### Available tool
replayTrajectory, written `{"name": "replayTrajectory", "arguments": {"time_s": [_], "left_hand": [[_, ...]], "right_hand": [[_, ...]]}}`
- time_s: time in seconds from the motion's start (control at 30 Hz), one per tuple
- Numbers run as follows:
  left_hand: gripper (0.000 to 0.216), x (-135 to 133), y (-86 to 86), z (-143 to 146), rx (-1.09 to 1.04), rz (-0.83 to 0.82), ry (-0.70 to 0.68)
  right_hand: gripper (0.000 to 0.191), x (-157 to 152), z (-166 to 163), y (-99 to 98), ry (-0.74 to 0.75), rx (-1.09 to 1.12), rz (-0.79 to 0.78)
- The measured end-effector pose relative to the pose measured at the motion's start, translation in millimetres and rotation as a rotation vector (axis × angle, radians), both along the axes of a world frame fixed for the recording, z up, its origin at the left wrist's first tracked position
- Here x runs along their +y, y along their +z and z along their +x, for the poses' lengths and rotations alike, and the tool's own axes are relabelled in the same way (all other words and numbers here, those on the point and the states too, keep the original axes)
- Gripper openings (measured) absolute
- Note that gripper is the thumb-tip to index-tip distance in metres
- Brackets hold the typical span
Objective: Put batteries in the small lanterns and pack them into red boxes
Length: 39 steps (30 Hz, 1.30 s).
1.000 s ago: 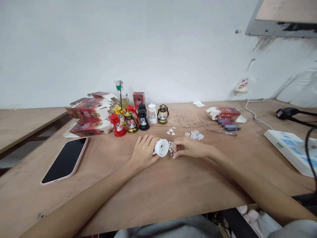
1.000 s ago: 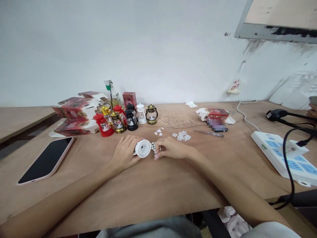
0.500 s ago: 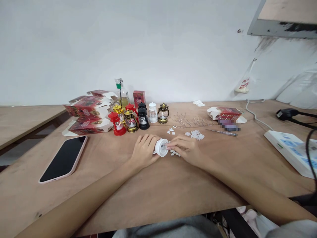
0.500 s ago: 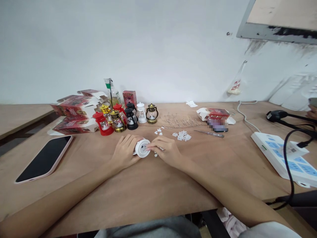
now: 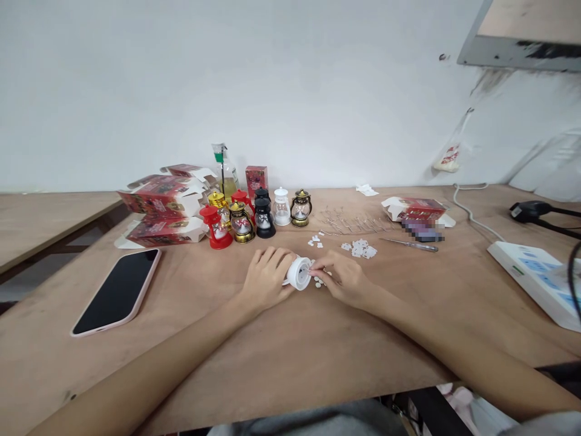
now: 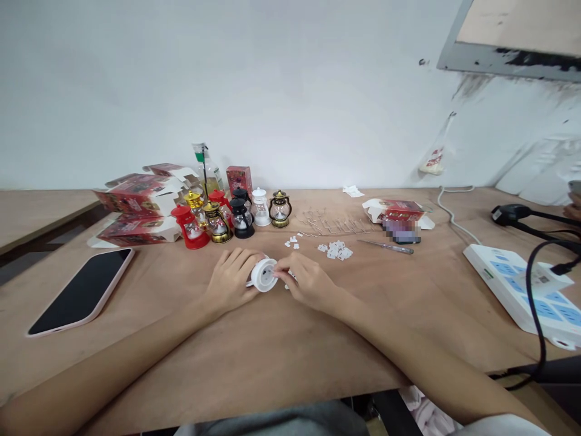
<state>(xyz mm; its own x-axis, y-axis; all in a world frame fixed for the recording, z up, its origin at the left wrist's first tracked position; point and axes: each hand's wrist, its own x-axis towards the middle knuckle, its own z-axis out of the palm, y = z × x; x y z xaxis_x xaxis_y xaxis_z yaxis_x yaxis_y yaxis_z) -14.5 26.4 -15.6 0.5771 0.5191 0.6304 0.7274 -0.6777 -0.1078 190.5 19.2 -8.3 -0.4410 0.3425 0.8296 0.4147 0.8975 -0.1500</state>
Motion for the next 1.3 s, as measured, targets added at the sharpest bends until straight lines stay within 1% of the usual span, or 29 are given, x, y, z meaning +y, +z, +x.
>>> {"name": "replayTrajectory", "arguments": {"time_s": [0.1,0.17,0.33,0.5,0.73,0.9,1.07,1.2,1.3], "left_hand": [[0.027,-0.2,0.1,0.7,0.004,0.014,0.009],[0.026,-0.2,0.0,1.4,-0.004,0.018,0.012],[0.025,0.3,-0.8,0.8,-0.012,-0.001,0.029],[0.027,0.7,-1.6,-0.9,-0.002,-0.004,0.012],[0.024,0.2,-0.6,0.0,0.027,0.018,-0.002],[0.024,-0.4,-0.7,-0.4,0.042,0.031,0.001],[0.024,-1.5,-0.5,0.1,0.055,0.081,0.006],[0.027,-1.6,-0.8,0.7,0.064,0.074,0.0],[0.027,-1.2,-0.8,0.5,0.075,0.062,-0.01]], "right_hand": [[0.009,0.5,0.8,1.3,0.036,-0.067,0.081],[0.009,0.9,0.9,1.5,0.036,-0.077,0.105],[0.01,3.8,1.1,-0.4,0.024,-0.086,0.101],[0.013,5.4,1.4,0.8,0.012,-0.139,0.165],[0.013,5.6,1.8,2.1,0.021,-0.145,0.195],[0.021,5.3,3.0,2.0,0.024,-0.228,0.23],[0.02,2.2,3.7,5.4,-0.015,-0.298,0.268],[0.018,0.6,3.2,6.9,-0.015,-0.285,0.257],[0.017,2.0,3.5,5.4,0.022,-0.237,0.197]]}}
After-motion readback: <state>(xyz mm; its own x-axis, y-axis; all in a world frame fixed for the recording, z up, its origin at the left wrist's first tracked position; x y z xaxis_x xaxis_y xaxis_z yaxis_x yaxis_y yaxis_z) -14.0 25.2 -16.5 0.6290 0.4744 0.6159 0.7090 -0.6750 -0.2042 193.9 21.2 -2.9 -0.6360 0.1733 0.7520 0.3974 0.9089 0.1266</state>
